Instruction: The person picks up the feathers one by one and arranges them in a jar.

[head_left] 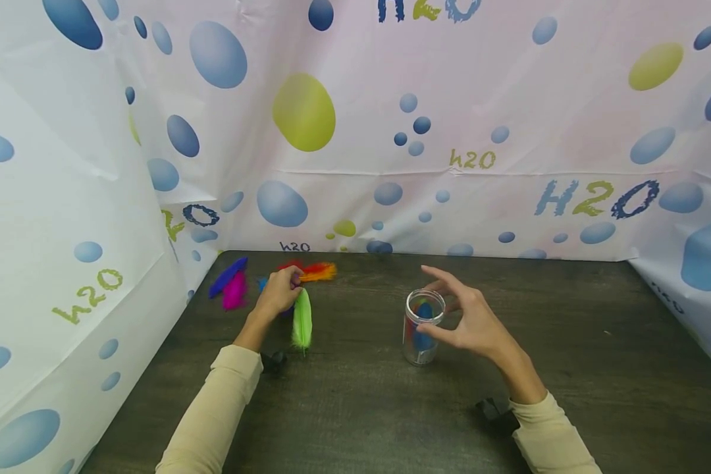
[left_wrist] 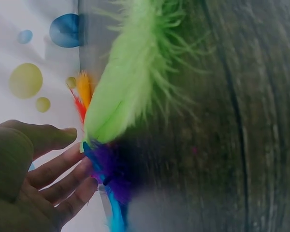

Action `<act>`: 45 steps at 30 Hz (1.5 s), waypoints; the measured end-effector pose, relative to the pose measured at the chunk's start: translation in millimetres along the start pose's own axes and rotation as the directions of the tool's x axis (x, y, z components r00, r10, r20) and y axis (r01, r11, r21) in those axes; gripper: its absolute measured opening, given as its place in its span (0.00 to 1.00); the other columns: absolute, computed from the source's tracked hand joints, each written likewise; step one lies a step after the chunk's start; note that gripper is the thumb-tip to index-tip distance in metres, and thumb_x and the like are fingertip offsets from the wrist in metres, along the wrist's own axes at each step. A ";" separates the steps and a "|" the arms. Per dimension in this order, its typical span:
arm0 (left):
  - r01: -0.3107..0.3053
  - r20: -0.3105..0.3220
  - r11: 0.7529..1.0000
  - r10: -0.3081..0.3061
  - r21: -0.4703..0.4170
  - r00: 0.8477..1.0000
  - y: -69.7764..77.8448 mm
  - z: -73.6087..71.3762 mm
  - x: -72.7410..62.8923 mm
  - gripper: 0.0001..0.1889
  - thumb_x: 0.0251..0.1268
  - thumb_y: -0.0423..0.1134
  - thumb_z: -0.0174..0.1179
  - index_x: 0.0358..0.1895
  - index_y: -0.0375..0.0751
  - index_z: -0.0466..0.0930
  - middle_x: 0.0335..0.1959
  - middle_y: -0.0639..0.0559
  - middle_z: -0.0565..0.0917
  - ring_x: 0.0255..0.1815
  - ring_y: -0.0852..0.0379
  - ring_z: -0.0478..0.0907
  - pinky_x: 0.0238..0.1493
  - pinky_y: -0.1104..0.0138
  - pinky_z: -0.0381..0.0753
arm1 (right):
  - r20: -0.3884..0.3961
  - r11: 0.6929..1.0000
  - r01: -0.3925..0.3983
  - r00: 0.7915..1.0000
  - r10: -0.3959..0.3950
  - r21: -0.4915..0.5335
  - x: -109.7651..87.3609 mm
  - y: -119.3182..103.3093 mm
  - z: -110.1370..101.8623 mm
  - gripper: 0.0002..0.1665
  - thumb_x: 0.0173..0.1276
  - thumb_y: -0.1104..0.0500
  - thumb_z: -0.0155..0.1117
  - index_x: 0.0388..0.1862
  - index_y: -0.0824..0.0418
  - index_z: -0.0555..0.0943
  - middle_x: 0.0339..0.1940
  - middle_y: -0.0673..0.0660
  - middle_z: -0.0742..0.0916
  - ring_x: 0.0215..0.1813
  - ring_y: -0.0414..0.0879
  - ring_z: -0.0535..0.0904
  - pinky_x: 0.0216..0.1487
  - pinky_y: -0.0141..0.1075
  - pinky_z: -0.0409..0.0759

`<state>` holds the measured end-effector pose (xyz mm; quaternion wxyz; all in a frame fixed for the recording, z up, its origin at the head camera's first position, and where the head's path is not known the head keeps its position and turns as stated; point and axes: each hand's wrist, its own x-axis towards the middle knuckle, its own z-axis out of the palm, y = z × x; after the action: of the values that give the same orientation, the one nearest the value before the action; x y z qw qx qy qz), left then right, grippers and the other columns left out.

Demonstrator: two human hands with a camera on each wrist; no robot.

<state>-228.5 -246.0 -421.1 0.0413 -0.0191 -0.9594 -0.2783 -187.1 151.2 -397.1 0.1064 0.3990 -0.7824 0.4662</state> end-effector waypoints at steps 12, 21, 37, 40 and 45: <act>0.031 0.010 0.998 -0.030 -0.052 0.999 -6.7 2.5 -0.4 0.14 0.70 0.23 0.59 0.57 0.24 0.79 0.47 0.33 0.85 0.50 0.38 0.84 0.53 0.50 0.85 | 0.000 1.000 0.000 1.000 0.000 -0.003 -1.2 0.5 -0.6 0.55 0.54 0.65 0.82 0.79 0.60 0.65 0.52 0.61 0.87 0.50 0.56 0.87 0.39 0.41 0.89; 0.024 -0.011 0.998 -0.024 -0.059 1.000 -12.3 1.1 2.4 0.13 0.68 0.22 0.56 0.53 0.25 0.81 0.42 0.36 0.85 0.45 0.40 0.84 0.52 0.50 0.85 | -0.004 1.000 -0.015 1.000 0.015 -0.011 -2.1 1.0 -1.4 0.55 0.54 0.65 0.82 0.80 0.59 0.65 0.52 0.60 0.87 0.51 0.55 0.86 0.40 0.42 0.89; -0.005 -0.076 1.000 0.006 0.013 0.997 -14.7 0.4 19.2 0.10 0.65 0.22 0.58 0.48 0.26 0.81 0.38 0.36 0.85 0.42 0.40 0.83 0.49 0.49 0.84 | -0.002 1.000 -0.007 1.000 0.007 -0.008 -1.0 0.1 -1.4 0.55 0.54 0.65 0.82 0.79 0.60 0.65 0.52 0.60 0.87 0.51 0.56 0.86 0.39 0.42 0.89; 0.000 -0.089 1.000 0.002 0.024 0.996 -12.2 1.6 22.7 0.11 0.65 0.22 0.58 0.48 0.26 0.81 0.41 0.35 0.85 0.44 0.39 0.84 0.50 0.49 0.84 | -0.001 1.000 -0.005 1.000 0.005 -0.004 -0.6 0.1 -0.8 0.55 0.54 0.65 0.82 0.79 0.60 0.66 0.52 0.61 0.87 0.51 0.56 0.86 0.39 0.42 0.89; 0.043 -0.091 0.998 -0.039 0.039 0.995 -7.0 4.9 27.5 0.12 0.67 0.24 0.59 0.52 0.27 0.81 0.50 0.33 0.84 0.51 0.37 0.83 0.55 0.48 0.83 | 0.002 1.000 -0.005 1.000 0.005 0.004 -0.5 0.3 -0.1 0.55 0.54 0.65 0.82 0.79 0.61 0.65 0.52 0.61 0.87 0.50 0.56 0.86 0.39 0.42 0.89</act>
<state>-256.6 -248.8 -426.5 0.0791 0.0142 -0.9622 -0.2600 -187.1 151.6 -397.5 0.1038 0.3976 -0.7825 0.4678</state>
